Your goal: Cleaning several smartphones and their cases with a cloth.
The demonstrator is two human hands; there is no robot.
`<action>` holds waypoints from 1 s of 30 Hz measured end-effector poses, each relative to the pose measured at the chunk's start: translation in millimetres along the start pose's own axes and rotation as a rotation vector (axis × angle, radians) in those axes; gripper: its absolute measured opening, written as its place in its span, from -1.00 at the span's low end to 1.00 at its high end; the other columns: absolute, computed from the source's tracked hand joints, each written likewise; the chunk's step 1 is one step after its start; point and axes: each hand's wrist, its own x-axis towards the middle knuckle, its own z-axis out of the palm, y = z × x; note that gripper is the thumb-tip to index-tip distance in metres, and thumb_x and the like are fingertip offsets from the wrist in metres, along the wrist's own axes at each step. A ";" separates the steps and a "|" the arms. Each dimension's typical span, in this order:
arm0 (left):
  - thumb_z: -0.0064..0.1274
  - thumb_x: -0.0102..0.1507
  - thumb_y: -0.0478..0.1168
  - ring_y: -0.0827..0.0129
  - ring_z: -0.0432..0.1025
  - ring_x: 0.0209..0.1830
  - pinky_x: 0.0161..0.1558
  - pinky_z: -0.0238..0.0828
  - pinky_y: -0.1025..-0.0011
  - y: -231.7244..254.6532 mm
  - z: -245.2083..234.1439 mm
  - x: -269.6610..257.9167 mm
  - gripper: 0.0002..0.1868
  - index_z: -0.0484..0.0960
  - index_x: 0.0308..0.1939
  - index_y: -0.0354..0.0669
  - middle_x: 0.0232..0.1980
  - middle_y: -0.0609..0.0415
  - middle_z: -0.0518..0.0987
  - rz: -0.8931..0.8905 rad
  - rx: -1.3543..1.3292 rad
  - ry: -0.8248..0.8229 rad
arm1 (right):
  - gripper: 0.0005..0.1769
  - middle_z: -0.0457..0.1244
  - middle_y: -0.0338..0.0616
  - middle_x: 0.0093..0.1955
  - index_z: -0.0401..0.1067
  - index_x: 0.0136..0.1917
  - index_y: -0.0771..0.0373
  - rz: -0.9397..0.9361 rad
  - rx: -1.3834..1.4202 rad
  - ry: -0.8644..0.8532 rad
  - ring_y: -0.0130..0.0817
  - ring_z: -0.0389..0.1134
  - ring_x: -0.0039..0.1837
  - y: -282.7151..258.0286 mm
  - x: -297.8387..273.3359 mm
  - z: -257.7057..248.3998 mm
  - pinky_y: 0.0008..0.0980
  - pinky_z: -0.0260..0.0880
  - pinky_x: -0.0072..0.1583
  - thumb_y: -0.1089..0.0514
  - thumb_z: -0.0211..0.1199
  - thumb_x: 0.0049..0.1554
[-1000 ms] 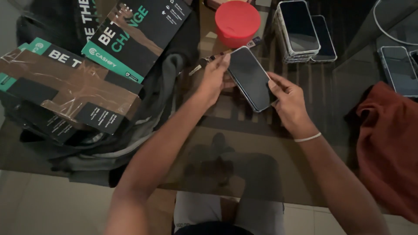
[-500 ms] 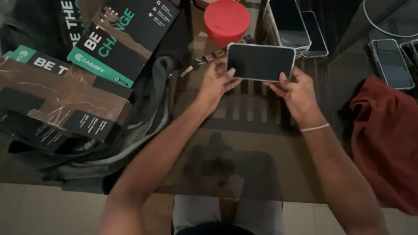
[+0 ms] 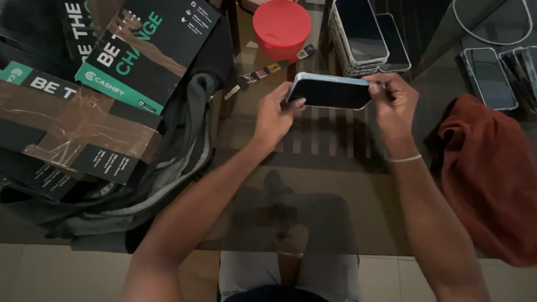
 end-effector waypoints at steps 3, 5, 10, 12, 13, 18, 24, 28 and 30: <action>0.11 0.33 -0.43 0.62 0.53 -0.22 -0.14 0.53 0.52 25.8 3.5 -1.6 -0.82 0.56 0.00 -0.31 -0.26 0.16 0.61 -0.032 0.043 0.019 | -0.88 0.37 -0.30 0.04 0.49 0.16 0.27 -0.072 -0.003 0.040 -0.62 0.32 0.06 -7.5 -4.5 0.4 -0.58 0.33 0.16 0.38 0.19 0.39; 0.12 0.35 -0.39 0.58 0.45 -0.27 -0.19 0.46 0.48 27.3 -1.8 -1.0 -0.84 0.56 0.01 -0.32 -0.31 0.12 0.55 -0.035 0.157 0.027 | -0.89 0.33 -0.32 -0.02 0.52 0.17 0.28 -0.024 -0.064 0.030 -0.62 0.24 -0.02 -14.8 -4.7 0.9 -0.58 0.25 0.07 0.35 0.24 0.39; 0.02 0.50 -0.27 0.49 0.34 -0.25 -0.16 0.35 0.43 34.0 -7.1 2.1 -0.84 0.52 0.04 -0.35 -0.28 0.05 0.50 -0.075 0.103 0.002 | -0.87 0.30 -0.33 -0.10 0.57 0.20 0.30 0.007 -0.128 0.003 -0.62 0.19 -0.06 -18.9 -5.7 7.3 -0.57 0.21 0.01 0.28 0.27 0.40; -0.16 0.50 -0.25 0.52 0.55 0.05 0.12 0.49 0.47 37.2 -9.7 3.1 -0.75 0.53 0.17 -0.27 -0.03 0.12 0.63 0.000 -0.094 -0.190 | -0.89 0.33 -0.31 -0.08 0.56 0.10 0.33 0.007 -0.150 -0.070 -0.61 0.26 -0.02 -20.2 -7.1 12.4 -0.57 0.28 0.08 0.27 0.24 0.38; -0.16 0.50 -0.25 0.52 0.55 0.05 0.12 0.49 0.47 29.5 -9.6 4.2 -0.75 0.53 0.17 -0.27 -0.03 0.12 0.63 -0.002 -0.096 -0.185 | -0.89 0.33 -0.31 -0.08 0.56 0.10 0.33 0.007 -0.150 -0.076 -0.61 0.26 -0.02 -21.6 -7.6 14.6 -0.57 0.28 0.08 0.27 0.24 0.38; -0.07 0.46 -0.27 0.48 0.47 0.08 0.15 0.41 0.47 21.8 -11.0 8.2 -0.73 0.45 0.23 -0.25 0.02 0.12 0.63 -0.039 -0.258 -0.239 | -0.81 0.36 -0.29 -0.05 0.54 0.08 0.35 0.071 -0.141 -0.065 -0.58 0.30 0.02 -23.1 -9.9 21.5 -0.52 0.31 0.14 0.19 0.18 0.42; 0.00 0.42 -0.32 0.45 0.52 -0.05 0.06 0.44 0.48 -16.7 -12.7 12.9 -0.84 0.65 0.02 -0.24 -0.09 0.10 0.66 0.003 0.066 -0.027 | -0.77 0.35 -0.20 0.02 0.57 0.12 0.32 0.124 -0.152 -0.041 -0.49 0.33 0.07 -14.1 -9.7 23.4 -0.47 0.36 0.16 0.12 0.21 0.42; -0.02 0.41 -0.35 0.44 0.52 -0.06 0.08 0.43 0.48 -9.0 -16.6 11.6 -0.84 0.65 0.02 -0.21 -0.14 0.09 0.66 0.037 0.058 0.016 | -0.56 0.30 -0.04 0.22 0.50 0.36 0.25 -0.098 -0.473 -0.190 -0.20 0.34 0.27 -50.4 -8.2 31.9 -0.24 0.36 0.28 0.04 0.35 0.28; -0.01 0.43 -0.30 0.43 0.53 -0.05 0.08 0.42 0.49 0.4 -13.4 9.8 -0.83 0.67 0.00 -0.23 -0.11 0.11 0.67 0.019 0.135 0.047 | -0.03 0.19 0.02 0.37 0.33 0.49 0.21 -0.479 -0.924 -0.300 0.07 0.18 0.38 -69.2 -9.2 38.6 0.08 0.20 0.35 -0.21 0.53 -0.08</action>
